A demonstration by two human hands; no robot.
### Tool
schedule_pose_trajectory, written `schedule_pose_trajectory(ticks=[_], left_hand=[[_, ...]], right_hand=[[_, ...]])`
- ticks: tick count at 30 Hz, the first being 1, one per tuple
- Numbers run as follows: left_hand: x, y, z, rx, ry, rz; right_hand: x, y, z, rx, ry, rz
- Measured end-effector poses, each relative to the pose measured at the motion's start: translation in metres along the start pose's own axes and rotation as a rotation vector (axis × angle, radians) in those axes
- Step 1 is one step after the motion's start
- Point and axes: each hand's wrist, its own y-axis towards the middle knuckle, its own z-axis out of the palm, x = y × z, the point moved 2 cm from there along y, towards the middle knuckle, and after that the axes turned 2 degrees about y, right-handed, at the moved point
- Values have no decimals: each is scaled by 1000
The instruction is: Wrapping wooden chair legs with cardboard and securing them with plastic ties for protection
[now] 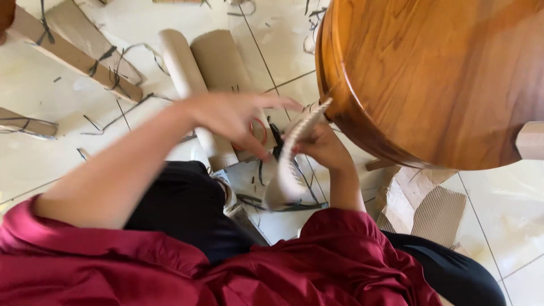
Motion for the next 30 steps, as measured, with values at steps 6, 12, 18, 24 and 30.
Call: schedule_pose_trajectory(ticks=[6,12,18,24,30], left_hand=[[-5,55,53,-228,-618,713],[-4,28,17,-667,-756,483],[-13,30,30,-817,-888,463],[-33,18,32,-886,-817,666],[-41,-3,31,-809,-705,758]], right_hand=[[22,-20,3,-241,162,-108],[47,-29,-3,-525,349,-270],[105,-29,26,-741,358,-456],[157,-35,64,-981,-237,-670],[160,-54,55,-969,-569,-506]])
